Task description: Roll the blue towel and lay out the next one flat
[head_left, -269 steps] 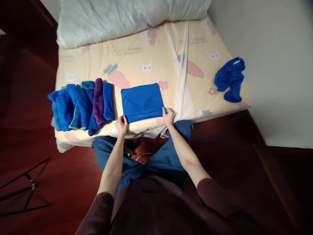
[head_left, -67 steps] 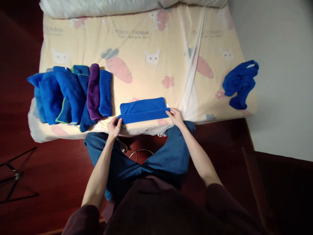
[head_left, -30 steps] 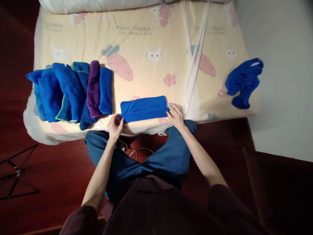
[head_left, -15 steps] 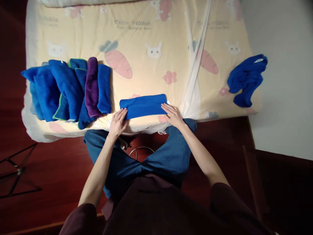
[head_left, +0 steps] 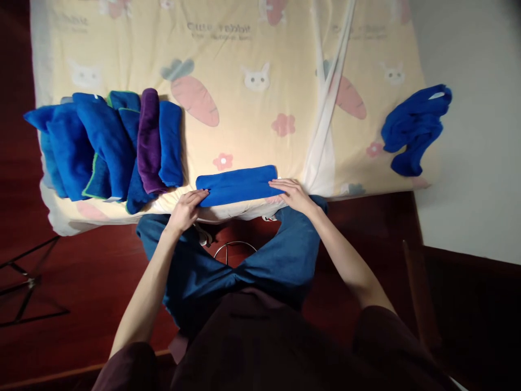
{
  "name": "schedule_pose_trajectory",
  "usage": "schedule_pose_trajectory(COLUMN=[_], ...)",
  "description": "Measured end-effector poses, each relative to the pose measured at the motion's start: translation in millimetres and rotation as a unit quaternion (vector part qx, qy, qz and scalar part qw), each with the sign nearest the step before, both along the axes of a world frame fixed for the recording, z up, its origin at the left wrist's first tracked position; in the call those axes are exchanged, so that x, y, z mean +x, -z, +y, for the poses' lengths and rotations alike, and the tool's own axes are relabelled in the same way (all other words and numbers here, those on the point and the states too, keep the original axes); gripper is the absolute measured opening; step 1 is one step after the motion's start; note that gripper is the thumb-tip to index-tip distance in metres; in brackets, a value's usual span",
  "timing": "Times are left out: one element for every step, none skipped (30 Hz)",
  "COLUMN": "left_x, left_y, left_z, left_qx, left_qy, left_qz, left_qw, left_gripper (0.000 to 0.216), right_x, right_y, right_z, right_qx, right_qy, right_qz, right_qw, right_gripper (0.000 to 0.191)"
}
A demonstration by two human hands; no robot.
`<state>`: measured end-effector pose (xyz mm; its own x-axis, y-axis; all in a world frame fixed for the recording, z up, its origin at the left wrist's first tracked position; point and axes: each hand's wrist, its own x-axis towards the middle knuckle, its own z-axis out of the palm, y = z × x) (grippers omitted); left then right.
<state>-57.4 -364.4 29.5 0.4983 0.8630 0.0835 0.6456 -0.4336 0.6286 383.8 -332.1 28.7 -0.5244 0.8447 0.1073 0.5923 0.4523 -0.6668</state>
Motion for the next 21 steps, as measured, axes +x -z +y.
schedule_pose_trajectory(left_x=[0.7,1.4,1.9,2.2,2.2,2.2,2.2,2.3,2.8,3.5,4.4,5.4,6.5,7.5,8.4,9.1,9.6,9.9,10.1,10.3,10.4], left_y=[1.3,2.8,4.2,5.4,6.4,7.3,7.9,8.4,8.8,9.1,9.2,9.2,9.0,8.7,8.3,7.9,7.6,7.4,7.3,7.4,7.7], left_z=[-1.6,-2.2,-2.1,-1.4,-0.3,0.9,2.1,3.2,4.2,5.1,6.1,7.2,8.3,9.6,10.9,12.2,13.4,14.5,15.5,16.4,17.1], left_qx=[-0.004,-0.009,-0.016,-0.024,-0.031,-0.038,-0.044,-0.05,-0.056,-0.064,-0.074,-0.084,-0.094,-0.101,-0.107,-0.112,-0.115,-0.118,-0.12,-0.122,-0.123], left_qy=[-0.014,-0.029,-0.044,-0.06,-0.077,-0.098,-0.12,-0.145,-0.17,-0.192,-0.21,-0.223,-0.233,-0.242,-0.249,-0.255,-0.261,-0.266,-0.271,-0.274,-0.277], left_qz=[-0.011,-0.019,-0.023,-0.025,-0.026,-0.027,-0.028,-0.031,-0.034,-0.037,-0.041,-0.045,-0.05,-0.054,-0.055,-0.053,-0.048,-0.043,-0.039,-0.036,-0.034], left_qw=[1.0,0.999,0.999,0.998,0.996,0.994,0.991,0.988,0.983,0.979,0.974,0.97,0.967,0.963,0.961,0.959,0.957,0.956,0.954,0.953,0.952], left_gripper=[0.07,0.069,0.068,0.066,0.063,0.059,0.054,0.049,0.047,0.048,0.05,0.052,0.054,0.055,0.056,0.057,0.057,0.057,0.056,0.056,0.056], right_x=[-0.9,-1.9,-2.8,-3.4,-3.7,-3.5,-3.3,-3.0,-3.1,-3.7,-4.8,-6.4,-8.4,-10.6,-12.8,-14.8,-16.5,-17.7,-18.5,-18.9,-19.1], right_y=[2.2,4.8,7.8,11.1,14.7,18.5,22.3,25.9,29.0,31.3,32.6,33.0,32.4,31.2,29.5,27.8,26.4,25.5,25.2,25.5,26.1], right_z=[-0.5,-0.2,0.8,2.3,4.1,6.3,8.7,11.2,13.7,16.3,19.0,21.5,24.1,26.5,28.8,31.0,32.9,34.6,36.2,37.6,38.7], right_qx=[-0.014,-0.03,-0.05,-0.069,-0.086,-0.098,-0.106,-0.111,-0.114,-0.119,-0.123,-0.127,-0.128,-0.126,-0.122,-0.12,-0.12,-0.121,-0.123,-0.126,-0.128], right_qy=[0.024,0.048,0.07,0.088,0.104,0.119,0.134,0.148,0.161,0.172,0.181,0.188,0.194,0.2,0.206,0.211,0.213,0.214,0.214,0.213,0.213], right_qz=[0.027,0.052,0.073,0.09,0.103,0.113,0.12,0.124,0.127,0.128,0.129,0.13,0.131,0.129,0.127,0.124,0.121,0.119,0.118,0.118,0.118], right_qw=[0.999,0.997,0.994,0.99,0.985,0.982,0.978,0.975,0.972,0.969,0.967,0.965,0.964,0.963,0.963,0.962,0.962,0.962,0.962,0.962,0.961], right_gripper=[0.053,0.049,0.044,0.039,0.035,0.033,0.032,0.033,0.033,0.034,0.036,0.038,0.04,0.042,0.043,0.043,0.044,0.045,0.046,0.047,0.048])
